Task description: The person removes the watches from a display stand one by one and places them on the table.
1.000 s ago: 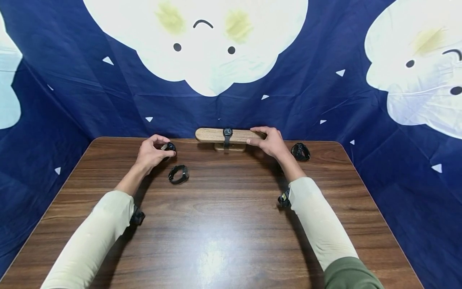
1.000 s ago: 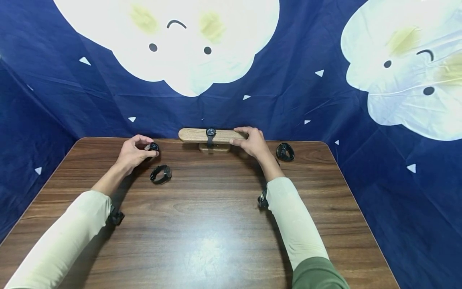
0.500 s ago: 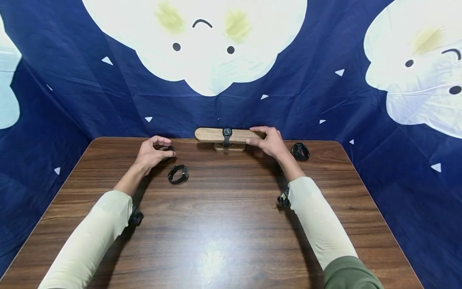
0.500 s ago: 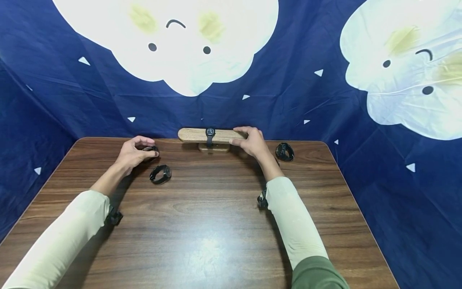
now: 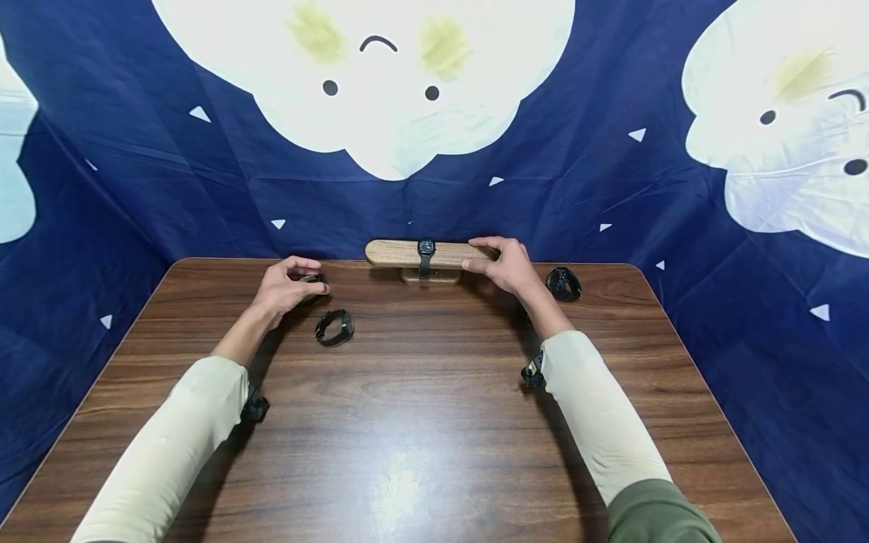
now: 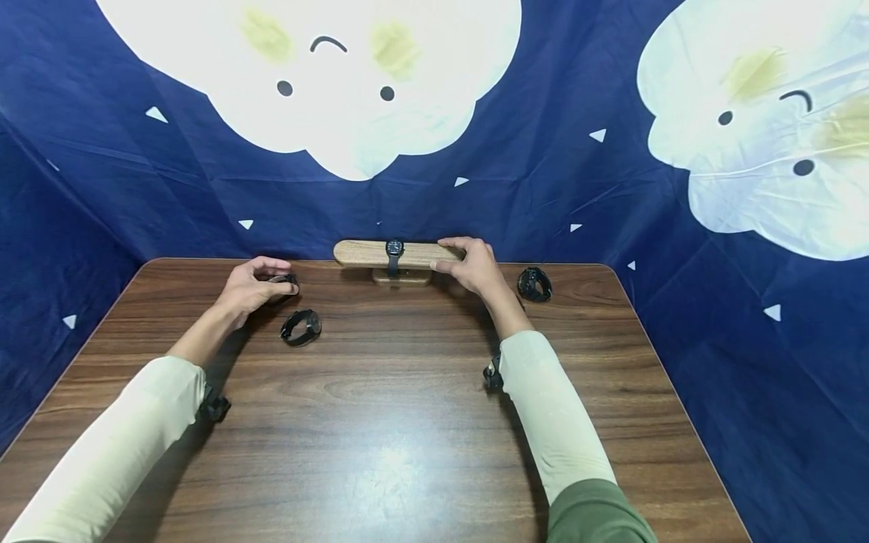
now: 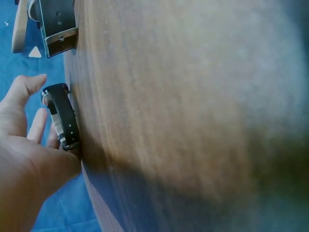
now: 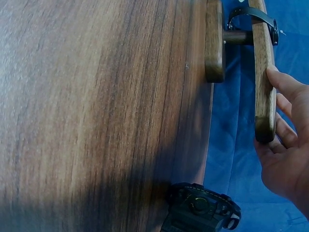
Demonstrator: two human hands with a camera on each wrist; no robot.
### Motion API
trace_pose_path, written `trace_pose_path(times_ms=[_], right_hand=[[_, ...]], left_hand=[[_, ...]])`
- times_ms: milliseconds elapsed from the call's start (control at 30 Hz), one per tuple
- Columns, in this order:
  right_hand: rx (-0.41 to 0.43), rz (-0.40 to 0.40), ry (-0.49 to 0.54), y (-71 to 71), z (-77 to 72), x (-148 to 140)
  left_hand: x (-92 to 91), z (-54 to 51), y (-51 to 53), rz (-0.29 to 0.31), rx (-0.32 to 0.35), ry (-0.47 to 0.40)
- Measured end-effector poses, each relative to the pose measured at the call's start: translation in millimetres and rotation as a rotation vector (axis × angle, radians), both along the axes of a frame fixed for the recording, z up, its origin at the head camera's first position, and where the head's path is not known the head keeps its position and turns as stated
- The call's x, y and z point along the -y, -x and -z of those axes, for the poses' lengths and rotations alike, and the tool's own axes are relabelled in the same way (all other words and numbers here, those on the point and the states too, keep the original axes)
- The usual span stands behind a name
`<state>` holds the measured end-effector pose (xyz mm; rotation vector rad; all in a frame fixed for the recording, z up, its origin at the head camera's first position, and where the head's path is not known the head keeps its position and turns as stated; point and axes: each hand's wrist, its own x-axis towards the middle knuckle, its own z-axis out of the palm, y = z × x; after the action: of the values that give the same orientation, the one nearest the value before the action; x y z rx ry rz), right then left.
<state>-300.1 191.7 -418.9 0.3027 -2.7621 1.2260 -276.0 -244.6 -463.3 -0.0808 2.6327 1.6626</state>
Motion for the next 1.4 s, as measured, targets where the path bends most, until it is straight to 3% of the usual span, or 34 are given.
trace_pose_path(times_ms=[500, 833, 1100, 1400], right_hand=[[-0.003, 0.004, -0.006, -1.9, -1.0, -0.8], [-0.003, 0.005, -0.013, -1.5, -0.3, -1.0], [-0.003, 0.008, -0.02, -1.2, -0.2, 0.2], [0.001, 0.011, -0.02, -1.7, 0.1, 1.0]], left_hand=[[1.2, -2.9, 2.2, 0.033, 0.147, 0.032], [1.9, -3.5, 1.1, -0.007, 0.104, 0.028], [-4.9, -5.1, 1.4, -0.071, 0.124, 0.001], [-2.4, -8.1, 3.0, -0.026, 0.158, 0.004]])
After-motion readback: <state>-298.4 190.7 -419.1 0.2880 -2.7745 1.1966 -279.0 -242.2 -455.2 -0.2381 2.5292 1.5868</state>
